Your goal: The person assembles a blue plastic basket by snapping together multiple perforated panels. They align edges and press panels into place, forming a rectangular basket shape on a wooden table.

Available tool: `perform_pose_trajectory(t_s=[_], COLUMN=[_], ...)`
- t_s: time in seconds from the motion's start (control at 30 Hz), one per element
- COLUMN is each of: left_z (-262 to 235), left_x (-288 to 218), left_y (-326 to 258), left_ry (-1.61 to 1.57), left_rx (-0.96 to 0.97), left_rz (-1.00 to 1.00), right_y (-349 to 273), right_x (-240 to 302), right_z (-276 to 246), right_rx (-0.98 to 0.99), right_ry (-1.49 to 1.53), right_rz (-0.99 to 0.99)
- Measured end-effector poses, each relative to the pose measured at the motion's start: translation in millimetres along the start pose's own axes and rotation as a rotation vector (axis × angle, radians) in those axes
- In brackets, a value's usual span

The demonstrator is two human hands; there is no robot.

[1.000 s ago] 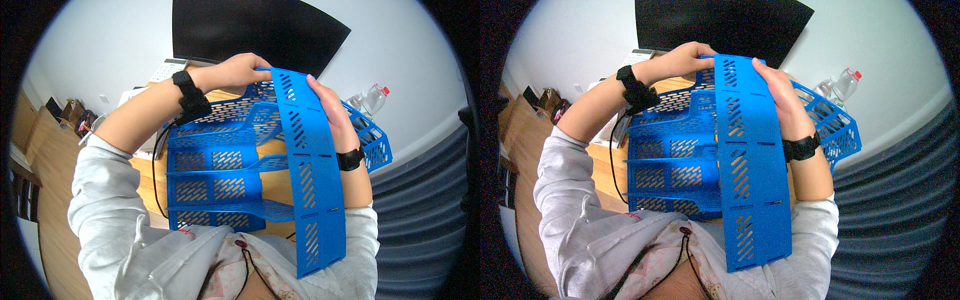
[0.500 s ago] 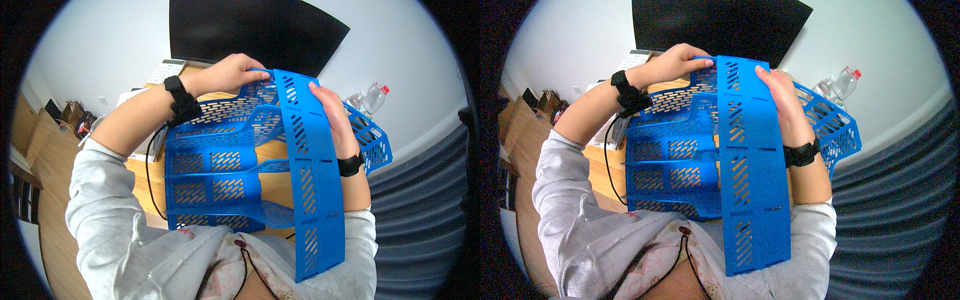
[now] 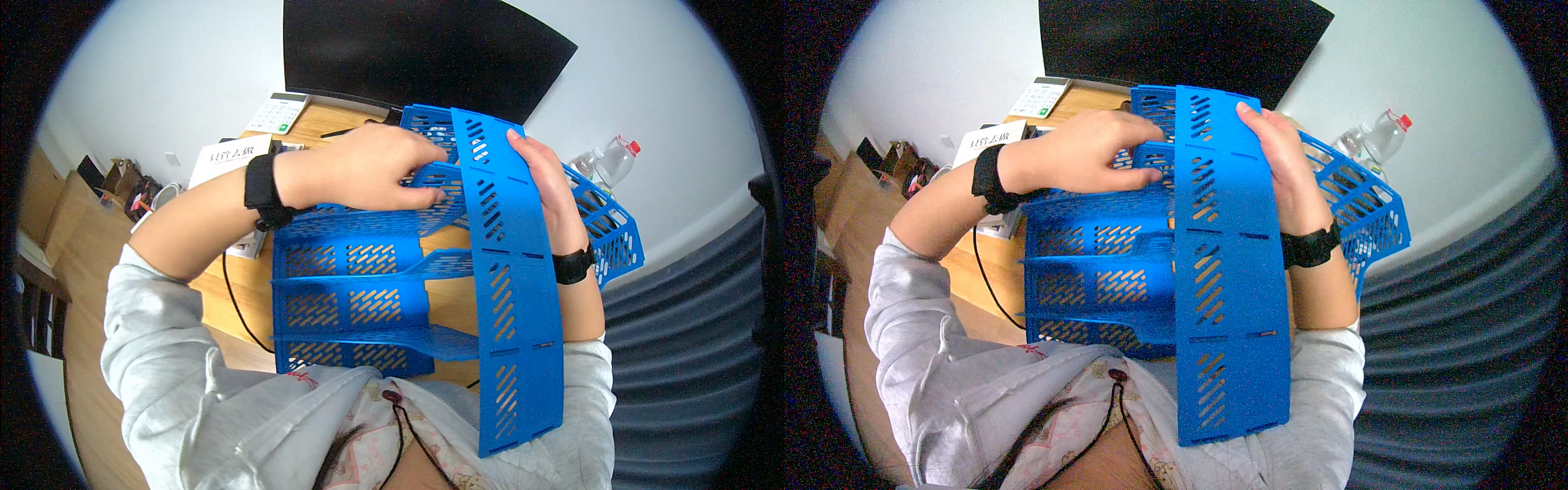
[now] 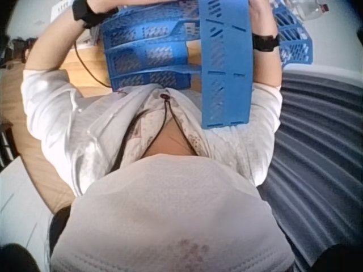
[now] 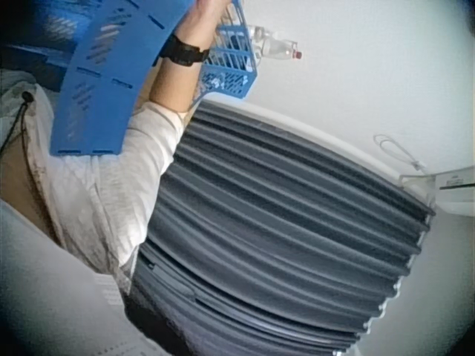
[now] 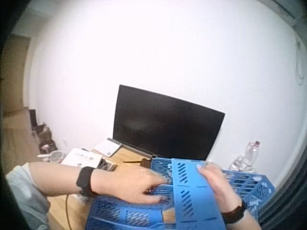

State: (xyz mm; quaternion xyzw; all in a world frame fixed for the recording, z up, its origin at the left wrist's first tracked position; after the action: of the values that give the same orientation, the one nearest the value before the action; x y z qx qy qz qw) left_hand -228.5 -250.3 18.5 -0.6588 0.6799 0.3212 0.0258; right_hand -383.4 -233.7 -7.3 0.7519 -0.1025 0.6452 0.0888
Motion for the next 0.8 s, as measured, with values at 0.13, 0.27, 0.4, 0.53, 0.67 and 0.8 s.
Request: perform_pose_trajectory(t_s=[0.13,0.27,0.4,0.53,0.67,0.8], left_z=[-2.3,-5.3,-7.0,-39.9,5.6,21.9], left_x=[-0.9,4.0,7.2,-37.8,-68.1,-60.6], left_y=[0.6,-9.9,-14.4,-22.1,-24.6,-18.5], left_ry=[-0.115,-0.089,-0.109,0.189,0.109,-0.022], left_rx=[-0.09,-0.095,-0.065,-0.454,-0.067,-0.006], left_rz=[0.014,0.006,-0.068,0.137,0.174,0.014], right_y=[-1.3,-1.8,-1.1,-0.5,-0.5,-4.0], right_x=[1.2,4.7,7.4,5.9,1.8,-3.5], right_z=[0.6,2.3,-0.3,-1.5,3.8,1.3], right_rx=[0.011,0.037,0.001,-0.022,0.052,0.105], right_ry=[-0.002,0.009,-0.049,-0.038,0.079,0.1], right_rz=[0.002,-0.015,-0.019,0.012,0.038,0.031])
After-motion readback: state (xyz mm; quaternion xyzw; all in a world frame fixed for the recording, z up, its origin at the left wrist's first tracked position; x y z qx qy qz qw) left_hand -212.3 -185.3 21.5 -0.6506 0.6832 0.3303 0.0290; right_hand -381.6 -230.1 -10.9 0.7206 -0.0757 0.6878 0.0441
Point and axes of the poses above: each hand's wrist, its own y-axis towards the middle knuckle, its own z-axis out of the palm, x = y × z, the point moved 10 cm from there along y, towards the middle knuckle, and after that the axes turned 11 degrees about -y, right-handed, at the moved point
